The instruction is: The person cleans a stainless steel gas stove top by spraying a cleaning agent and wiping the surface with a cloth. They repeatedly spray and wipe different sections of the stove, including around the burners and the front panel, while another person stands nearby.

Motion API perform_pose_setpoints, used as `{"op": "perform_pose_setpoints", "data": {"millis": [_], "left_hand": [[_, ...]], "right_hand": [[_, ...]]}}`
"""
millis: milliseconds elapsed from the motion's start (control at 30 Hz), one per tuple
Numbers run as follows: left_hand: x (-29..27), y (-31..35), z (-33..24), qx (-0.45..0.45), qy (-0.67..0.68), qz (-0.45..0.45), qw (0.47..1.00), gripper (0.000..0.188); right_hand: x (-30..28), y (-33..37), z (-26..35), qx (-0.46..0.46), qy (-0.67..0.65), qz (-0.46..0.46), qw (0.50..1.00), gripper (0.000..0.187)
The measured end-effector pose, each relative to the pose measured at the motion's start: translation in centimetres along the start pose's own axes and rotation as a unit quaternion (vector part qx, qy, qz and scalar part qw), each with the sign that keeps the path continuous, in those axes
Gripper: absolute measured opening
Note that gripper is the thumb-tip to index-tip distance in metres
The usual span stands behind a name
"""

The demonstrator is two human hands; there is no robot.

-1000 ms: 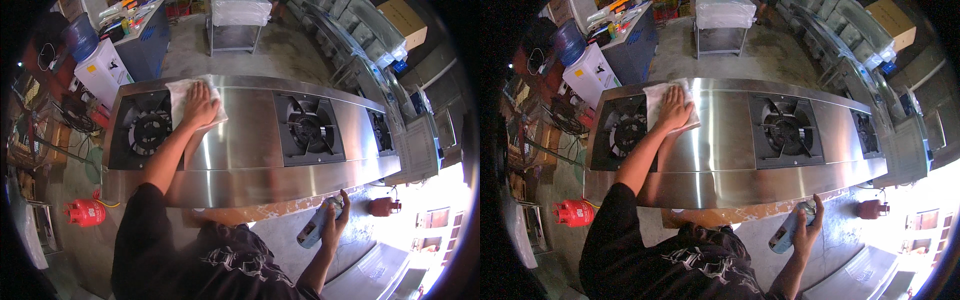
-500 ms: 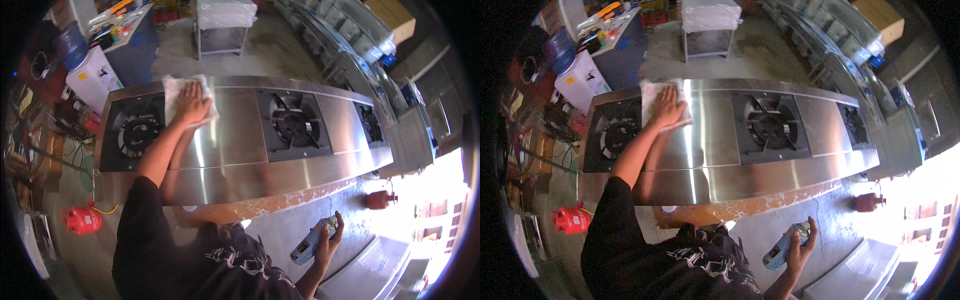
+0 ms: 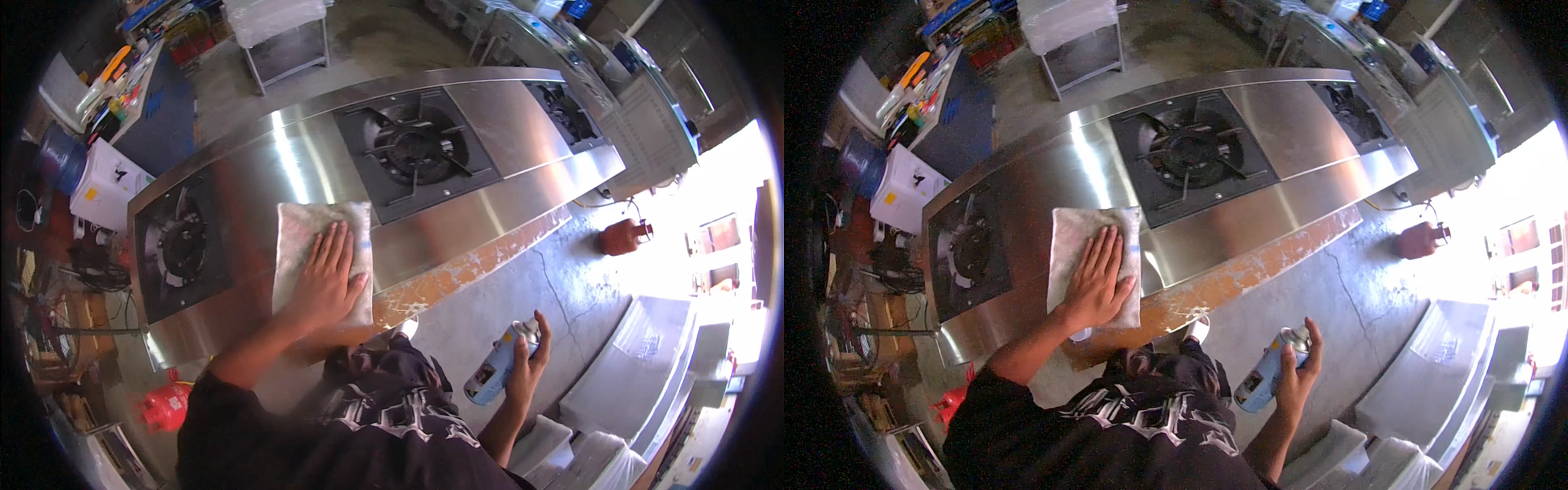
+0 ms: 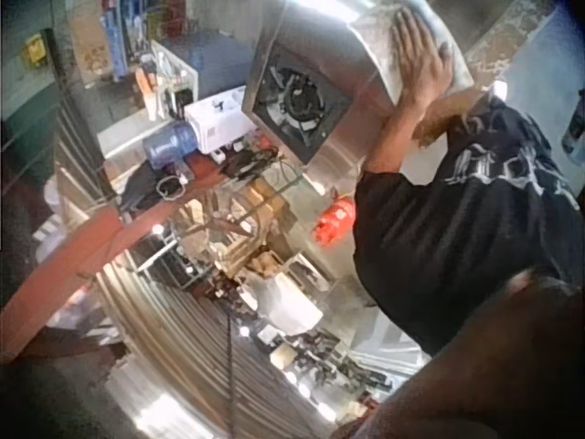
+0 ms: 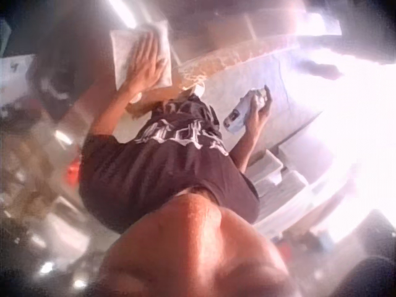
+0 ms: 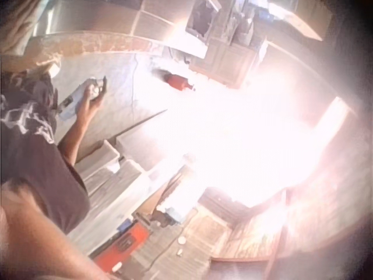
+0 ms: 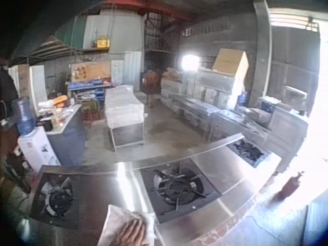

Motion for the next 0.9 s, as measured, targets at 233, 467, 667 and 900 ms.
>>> {"op": "perform_pose_setpoints", "data": {"millis": [233, 467, 667, 900], "left_hand": [[6.8, -13.5, -9.7, 0.165, 0.023, -0.025, 0.986, 0.077], [11.7, -28.2, -20.7, 0.206, -0.005, 0.005, 0.979, 0.078], [12.1, -29.9, -21.9, 0.207, -0.027, 0.029, 0.977, 0.076], [6.2, -18.2, -16.2, 0.144, -0.043, 0.079, 0.985, 0.078]], "right_hand": [[-0.6, -0.9, 0.1, -0.062, 0.034, -0.001, 0.998, 0.059], [-4.3, -2.9, -0.6, -0.074, 0.025, -0.005, 0.997, 0.057], [-11.5, -8.4, -1.6, -0.061, 0.028, -0.023, 0.997, 0.057], [-16.5, -16.6, -2.1, -0.083, 0.065, 0.005, 0.994, 0.059]]}}
Point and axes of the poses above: each hand's wrist, its own y-axis away from the middle knuckle, its own x-axis out of the palm, z = x × y, the point moved 4 cm from there along -y, towards the middle knuckle
